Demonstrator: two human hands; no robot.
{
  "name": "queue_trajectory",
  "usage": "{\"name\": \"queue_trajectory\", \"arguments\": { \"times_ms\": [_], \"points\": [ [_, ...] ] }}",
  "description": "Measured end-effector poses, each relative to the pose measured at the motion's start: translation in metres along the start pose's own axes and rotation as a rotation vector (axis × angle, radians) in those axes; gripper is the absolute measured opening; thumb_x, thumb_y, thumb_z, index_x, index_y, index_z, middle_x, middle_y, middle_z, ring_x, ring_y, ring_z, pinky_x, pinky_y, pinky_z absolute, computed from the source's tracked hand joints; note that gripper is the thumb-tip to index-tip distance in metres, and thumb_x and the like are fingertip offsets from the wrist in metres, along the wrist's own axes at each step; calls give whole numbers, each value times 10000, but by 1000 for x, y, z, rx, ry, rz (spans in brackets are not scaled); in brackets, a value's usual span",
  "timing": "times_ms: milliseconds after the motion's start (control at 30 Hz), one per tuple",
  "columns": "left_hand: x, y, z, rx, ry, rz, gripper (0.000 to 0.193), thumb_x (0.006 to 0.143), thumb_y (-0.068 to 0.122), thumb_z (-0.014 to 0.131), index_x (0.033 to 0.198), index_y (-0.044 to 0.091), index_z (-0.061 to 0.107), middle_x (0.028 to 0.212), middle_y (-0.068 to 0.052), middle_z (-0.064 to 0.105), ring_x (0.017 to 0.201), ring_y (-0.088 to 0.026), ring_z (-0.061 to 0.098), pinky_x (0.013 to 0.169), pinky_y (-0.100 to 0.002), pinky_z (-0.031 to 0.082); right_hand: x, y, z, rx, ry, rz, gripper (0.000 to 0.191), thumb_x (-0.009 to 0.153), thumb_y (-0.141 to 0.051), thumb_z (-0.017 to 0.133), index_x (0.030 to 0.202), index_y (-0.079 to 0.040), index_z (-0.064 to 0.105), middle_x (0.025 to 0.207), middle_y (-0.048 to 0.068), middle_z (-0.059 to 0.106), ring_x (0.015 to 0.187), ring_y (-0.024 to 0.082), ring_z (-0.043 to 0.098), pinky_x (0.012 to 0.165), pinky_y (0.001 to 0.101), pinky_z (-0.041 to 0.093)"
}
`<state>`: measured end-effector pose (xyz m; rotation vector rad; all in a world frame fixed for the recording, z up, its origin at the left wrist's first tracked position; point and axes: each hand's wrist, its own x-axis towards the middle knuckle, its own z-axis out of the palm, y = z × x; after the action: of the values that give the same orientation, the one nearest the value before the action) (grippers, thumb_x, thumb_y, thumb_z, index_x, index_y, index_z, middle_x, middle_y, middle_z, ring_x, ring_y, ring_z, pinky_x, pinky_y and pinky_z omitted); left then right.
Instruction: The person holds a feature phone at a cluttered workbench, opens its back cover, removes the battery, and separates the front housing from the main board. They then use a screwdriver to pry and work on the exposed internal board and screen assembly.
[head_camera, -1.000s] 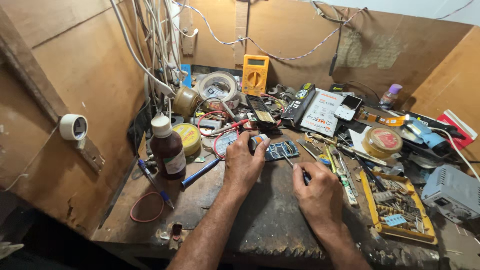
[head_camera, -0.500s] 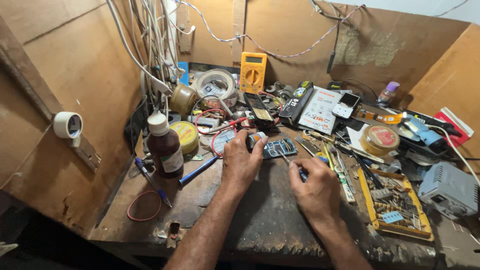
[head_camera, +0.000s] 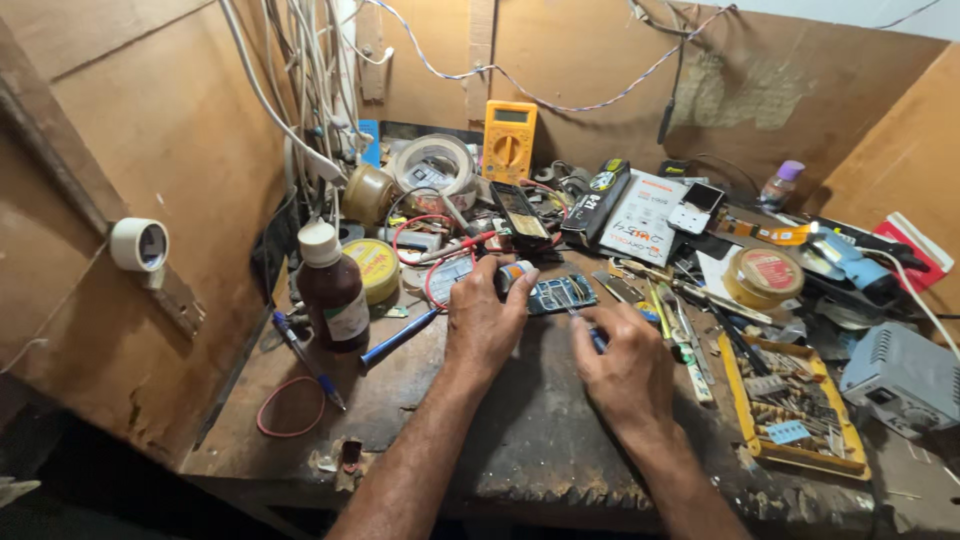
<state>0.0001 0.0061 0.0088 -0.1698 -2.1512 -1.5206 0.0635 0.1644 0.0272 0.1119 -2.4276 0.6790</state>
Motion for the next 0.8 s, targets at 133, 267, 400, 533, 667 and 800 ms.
{"name": "queue_trajectory", "arguments": {
  "times_ms": [133, 267, 400, 533, 667, 800],
  "points": [
    [0, -2, 0, -10, 21, 38, 326, 882, 273, 751, 1052, -1, 707, 867, -184, 764, 824, -318, 769, 747, -436, 593, -2, -7, -1, 9, 22, -10, 170, 867, -212, 735, 964, -84, 792, 872, 124, 712, 717, 328, 695, 657, 434, 540],
    [0, -4, 1, 18, 14, 41, 324, 899, 280, 748, 1046, -6, 711, 876, -193, 762, 832, -332, 762, 758, -442, 584, -4, -9, -6, 39, -43, -71, 162, 839, -198, 751, 954, -93, 794, 869, 105, 723, 731, 311, 712, 659, 421, 547],
    [0, -5, 1, 9, 14, 31, 340, 898, 300, 741, 1047, -5, 709, 875, -192, 763, 837, -331, 766, 762, -443, 585, -3, -8, -8, 75, -7, -47, 158, 815, -193, 755, 940, -104, 788, 876, 84, 724, 738, 280, 726, 661, 401, 562],
    [0, -6, 1, 29, 24, 67, 339, 904, 296, 738, 1062, -2, 716, 889, -199, 762, 848, -348, 755, 769, -452, 579, -5, -8, -9, 30, 15, -60, 188, 825, -193, 766, 988, -101, 787, 856, 102, 696, 739, 282, 701, 664, 408, 548],
    [1, -4, 1, 10, 11, 23, 341, 896, 302, 741, 1059, 3, 713, 874, -189, 765, 827, -329, 766, 753, -441, 585, -4, -6, -7, 41, -50, -6, 193, 796, -194, 779, 975, -130, 811, 835, 97, 691, 707, 250, 705, 643, 388, 552],
    [1, -3, -1, 21, 20, 24, 344, 894, 299, 746, 1062, 0, 712, 874, -194, 764, 832, -331, 765, 754, -439, 587, -4, -1, -6, 128, 25, 48, 193, 789, -189, 771, 969, -128, 799, 872, 58, 714, 694, 213, 718, 643, 348, 569]
  ]
}}
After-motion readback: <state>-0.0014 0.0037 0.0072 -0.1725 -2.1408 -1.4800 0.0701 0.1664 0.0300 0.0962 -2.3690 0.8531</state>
